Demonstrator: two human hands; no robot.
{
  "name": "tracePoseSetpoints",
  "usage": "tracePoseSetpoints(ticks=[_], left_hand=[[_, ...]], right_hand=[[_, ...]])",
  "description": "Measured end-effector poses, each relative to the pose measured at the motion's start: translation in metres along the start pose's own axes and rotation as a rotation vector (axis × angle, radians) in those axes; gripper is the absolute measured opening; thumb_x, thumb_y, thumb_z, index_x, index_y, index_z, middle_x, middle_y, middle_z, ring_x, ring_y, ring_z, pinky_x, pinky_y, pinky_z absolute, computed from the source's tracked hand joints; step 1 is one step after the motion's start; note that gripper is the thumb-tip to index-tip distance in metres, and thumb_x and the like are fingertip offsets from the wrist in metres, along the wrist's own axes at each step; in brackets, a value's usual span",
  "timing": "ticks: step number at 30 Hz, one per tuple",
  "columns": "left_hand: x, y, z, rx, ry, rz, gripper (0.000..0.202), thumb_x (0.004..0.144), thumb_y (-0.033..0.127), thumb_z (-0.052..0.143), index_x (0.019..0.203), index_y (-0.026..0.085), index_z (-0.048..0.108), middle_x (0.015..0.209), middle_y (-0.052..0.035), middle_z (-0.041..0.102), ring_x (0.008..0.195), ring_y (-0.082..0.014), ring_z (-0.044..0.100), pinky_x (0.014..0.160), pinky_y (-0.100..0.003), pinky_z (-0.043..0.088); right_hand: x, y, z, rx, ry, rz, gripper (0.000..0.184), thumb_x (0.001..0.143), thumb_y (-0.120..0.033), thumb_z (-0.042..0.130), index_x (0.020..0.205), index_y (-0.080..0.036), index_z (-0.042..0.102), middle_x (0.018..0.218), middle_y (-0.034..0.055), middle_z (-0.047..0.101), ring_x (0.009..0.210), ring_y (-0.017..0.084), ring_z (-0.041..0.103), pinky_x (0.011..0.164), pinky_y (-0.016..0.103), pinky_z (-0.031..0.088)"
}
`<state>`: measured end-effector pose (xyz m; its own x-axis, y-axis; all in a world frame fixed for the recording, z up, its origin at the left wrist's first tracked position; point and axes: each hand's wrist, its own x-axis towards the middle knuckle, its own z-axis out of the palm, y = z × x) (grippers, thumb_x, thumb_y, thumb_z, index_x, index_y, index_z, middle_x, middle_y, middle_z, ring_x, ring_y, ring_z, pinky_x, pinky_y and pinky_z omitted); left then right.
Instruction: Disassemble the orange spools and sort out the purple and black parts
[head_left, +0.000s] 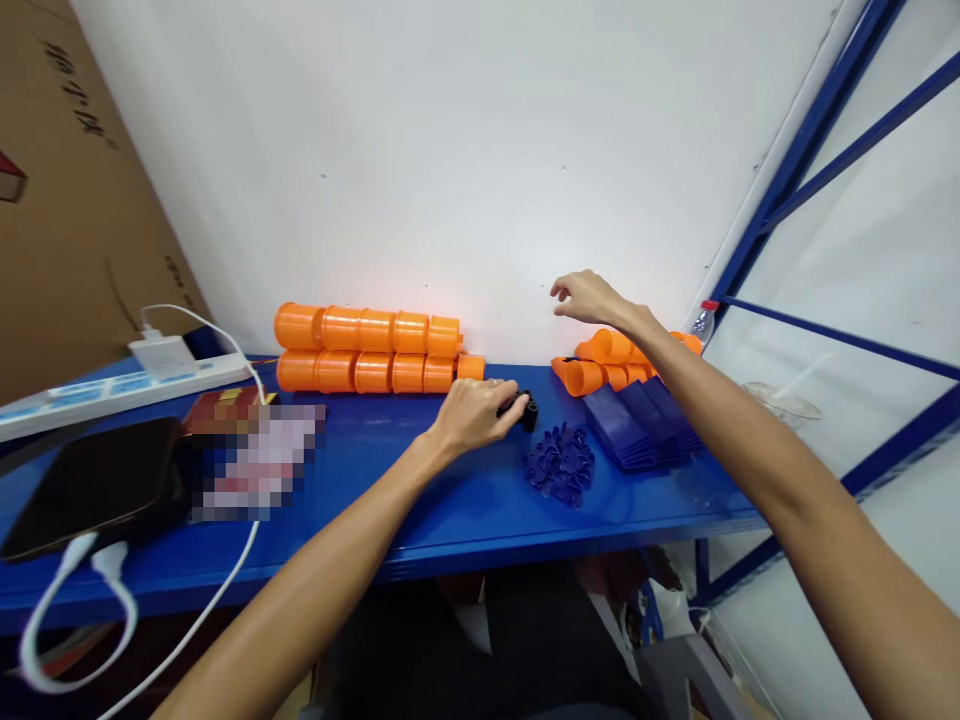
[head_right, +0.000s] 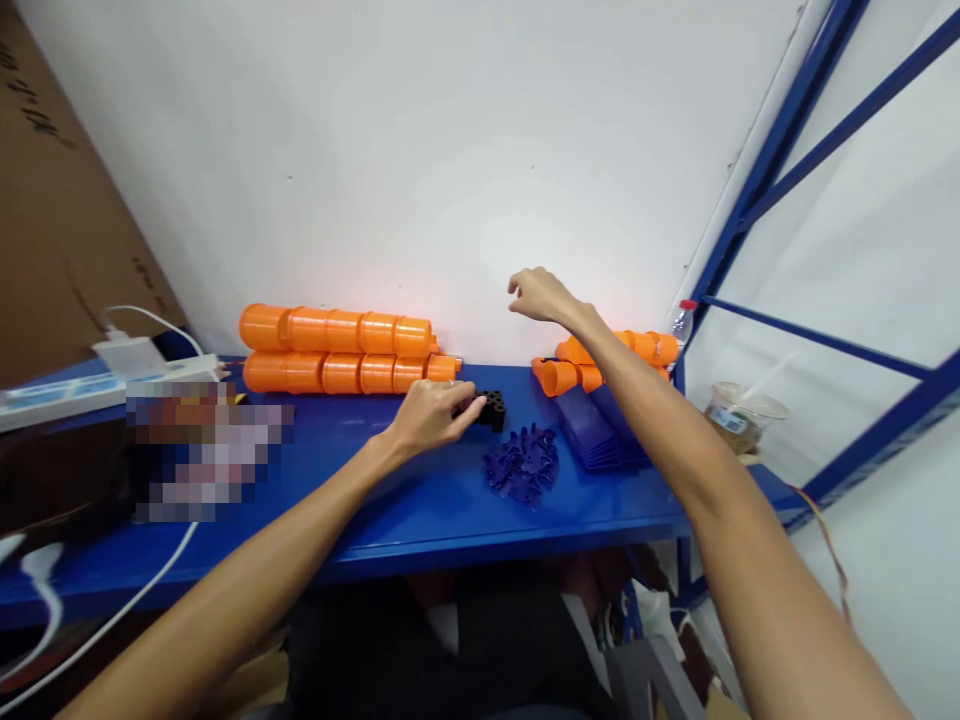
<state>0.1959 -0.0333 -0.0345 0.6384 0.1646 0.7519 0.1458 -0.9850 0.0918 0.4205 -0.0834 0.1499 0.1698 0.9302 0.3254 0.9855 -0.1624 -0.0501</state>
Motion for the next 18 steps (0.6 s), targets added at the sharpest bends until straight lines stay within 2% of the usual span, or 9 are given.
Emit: tracePoseSetpoints(ticks=[3,7,11,15,18], left_hand=[[0.002,-0.001,-0.005,0.006,0.009,-0.046,0.041,0.104,0.042,0.046,0.070,0.021,0.053,0.061,-0.0025,0.058,0.055,-0.0165,0.049,0.060,-0.032,0.023],[0.003,-0.001,-0.011,0.010,0.023,-0.096,0.040,0.103,0.042,0.047,0.068,0.022,0.047,0.059,-0.0015,0.054,0.054,-0.0165,0.046,0.060,-0.032,0.023],[0.003,-0.001,-0.014,-0.003,0.043,-0.130,0.040,0.101,0.042,0.046,0.066,0.022,0.042,0.056,-0.0007,0.050,0.052,-0.0160,0.046,0.060,-0.032,0.023],[0.003,0.000,-0.016,-0.012,0.047,-0.158,0.040,0.098,0.043,0.045,0.064,0.023,0.039,0.053,0.0003,0.045,0.050,-0.0155,0.044,0.058,-0.031,0.024],[0.004,0.001,-0.018,-0.020,0.063,-0.179,0.040,0.097,0.042,0.046,0.063,0.023,0.038,0.052,0.0010,0.042,0.049,-0.0148,0.041,0.058,-0.031,0.024]], right_hand=[[-0.024,0.035,-0.003,-0.226,-0.093,0.025,0.052,0.082,-0.019,0.074,0.134,-0.018,0.072,0.128,0.0141,0.074,0.123,0.035,0.065,0.101,0.044,0.050],[-0.043,0.064,0.014,-0.333,-0.221,0.054,0.053,0.076,-0.011,0.071,0.129,-0.018,0.074,0.126,0.0159,0.075,0.121,0.035,0.065,0.099,0.044,0.048],[-0.046,0.073,0.023,-0.382,-0.209,-0.004,0.057,0.074,-0.008,0.070,0.130,-0.015,0.071,0.134,0.0184,0.070,0.129,0.036,0.058,0.110,0.046,0.041],[-0.051,0.073,0.023,-0.371,-0.296,0.117,0.070,0.070,-0.005,0.071,0.139,-0.012,0.064,0.140,0.0233,0.065,0.123,0.039,0.062,0.098,0.047,0.049],[-0.057,0.071,0.024,-0.304,-0.315,0.169,0.059,0.072,-0.004,0.071,0.130,-0.014,0.069,0.130,0.0218,0.071,0.111,0.037,0.068,0.091,0.046,0.051]])
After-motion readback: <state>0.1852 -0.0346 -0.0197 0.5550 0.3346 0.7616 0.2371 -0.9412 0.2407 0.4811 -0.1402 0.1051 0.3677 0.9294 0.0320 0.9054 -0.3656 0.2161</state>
